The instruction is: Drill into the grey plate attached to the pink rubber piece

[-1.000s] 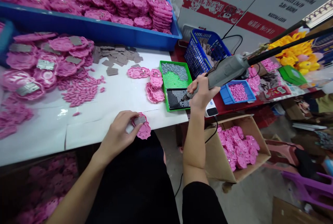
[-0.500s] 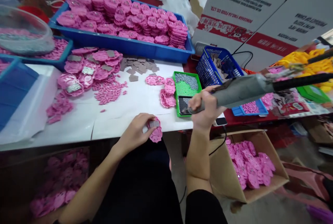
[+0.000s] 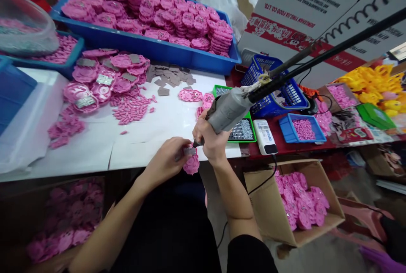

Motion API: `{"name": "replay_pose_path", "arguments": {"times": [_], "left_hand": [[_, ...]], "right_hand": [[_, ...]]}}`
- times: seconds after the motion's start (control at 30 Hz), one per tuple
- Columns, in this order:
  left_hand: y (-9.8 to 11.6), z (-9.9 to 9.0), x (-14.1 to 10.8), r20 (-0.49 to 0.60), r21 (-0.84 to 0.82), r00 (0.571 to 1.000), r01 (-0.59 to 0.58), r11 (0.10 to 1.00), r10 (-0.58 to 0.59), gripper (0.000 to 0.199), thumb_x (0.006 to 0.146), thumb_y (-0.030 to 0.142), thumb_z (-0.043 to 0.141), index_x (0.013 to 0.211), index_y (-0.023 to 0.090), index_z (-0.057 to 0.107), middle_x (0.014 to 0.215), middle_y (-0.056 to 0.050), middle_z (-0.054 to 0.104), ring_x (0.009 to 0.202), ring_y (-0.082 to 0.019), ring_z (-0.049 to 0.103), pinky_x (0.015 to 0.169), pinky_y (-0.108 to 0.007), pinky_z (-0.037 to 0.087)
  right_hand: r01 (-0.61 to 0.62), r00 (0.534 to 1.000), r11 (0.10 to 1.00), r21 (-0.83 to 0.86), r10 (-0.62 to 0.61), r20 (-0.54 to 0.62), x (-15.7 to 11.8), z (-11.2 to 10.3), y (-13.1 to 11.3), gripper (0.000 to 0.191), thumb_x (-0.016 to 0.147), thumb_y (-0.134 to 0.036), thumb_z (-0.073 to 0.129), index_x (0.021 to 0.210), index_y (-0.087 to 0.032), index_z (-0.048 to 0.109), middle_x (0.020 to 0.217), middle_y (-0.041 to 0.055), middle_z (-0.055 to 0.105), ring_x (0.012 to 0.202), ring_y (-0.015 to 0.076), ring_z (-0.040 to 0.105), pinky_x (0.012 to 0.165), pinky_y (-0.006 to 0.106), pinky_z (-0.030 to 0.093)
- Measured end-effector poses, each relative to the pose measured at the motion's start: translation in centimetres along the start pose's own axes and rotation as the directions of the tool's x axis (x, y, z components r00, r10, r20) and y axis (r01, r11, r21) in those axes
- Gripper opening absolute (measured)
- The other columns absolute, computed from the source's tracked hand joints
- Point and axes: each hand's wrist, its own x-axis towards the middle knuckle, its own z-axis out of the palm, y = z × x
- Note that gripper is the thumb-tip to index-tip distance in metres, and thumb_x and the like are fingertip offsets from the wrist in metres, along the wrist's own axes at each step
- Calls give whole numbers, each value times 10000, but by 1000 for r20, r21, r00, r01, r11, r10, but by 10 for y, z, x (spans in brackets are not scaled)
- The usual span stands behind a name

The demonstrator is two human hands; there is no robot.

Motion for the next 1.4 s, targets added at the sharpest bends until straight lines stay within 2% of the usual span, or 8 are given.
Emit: {"name": "replay_pose_path", "arguments": {"times": [0.37,0.63,0.9,1.1,1.27,1.4], "left_hand": [[1,-2,0,13,4,1000,1,1000,-1,269,944,113,685,1170,236,608,1075,-54,709,1021,-261,665,905,-426,527],[0,-2,0,10,24,1000,2,1000,-2,249,954,130,675,1172,228,604,1036,-49,700,986,-248,657,882,-409,522],[-4,1,-2,-4,15,1000,1,1000,-1,216,962,160,666,1160,227,608,1084,-60,717,1013,-251,675,903,-429,540],[-5,2,-3,-23,2,1000,6,1000,-6,231,956,160,666,1168,232,611,1110,-65,729,1027,-249,689,920,-434,551],[-4,0,-3,-9,21,1000,5,1000,-5,263,941,153,692,1175,231,604,1096,-60,731,993,-250,677,907,-427,547],[-3,-3,-4,-18,27,1000,16,999,-15,282,948,155,682,1210,231,608,1137,-69,732,1015,-246,687,926,-424,555]], "right_hand": [[3,998,998,-57,-6,-57,0,-1,3,275,718,-386,713,814,-255,491,429,-130,361,345,70,300,399,237,307],[3,999,999,-45,-5,-41,-1,4,3,226,722,-334,715,801,-242,524,429,-126,382,340,59,313,384,222,292],[-12,1000,999,-45,11,-12,-1,6,10,189,717,-294,725,773,-222,559,453,-114,410,353,52,363,386,214,312],[-16,1000,999,-51,15,-24,-2,6,8,232,723,-326,749,796,-228,552,455,-123,407,344,54,360,382,222,320],[-34,999,998,-45,36,33,-1,9,12,246,733,-337,780,745,-210,569,459,-111,417,352,51,367,405,240,347],[-23,1000,998,-62,22,-5,-1,8,4,248,727,-352,767,775,-224,561,457,-114,412,347,59,356,396,246,321]]}}
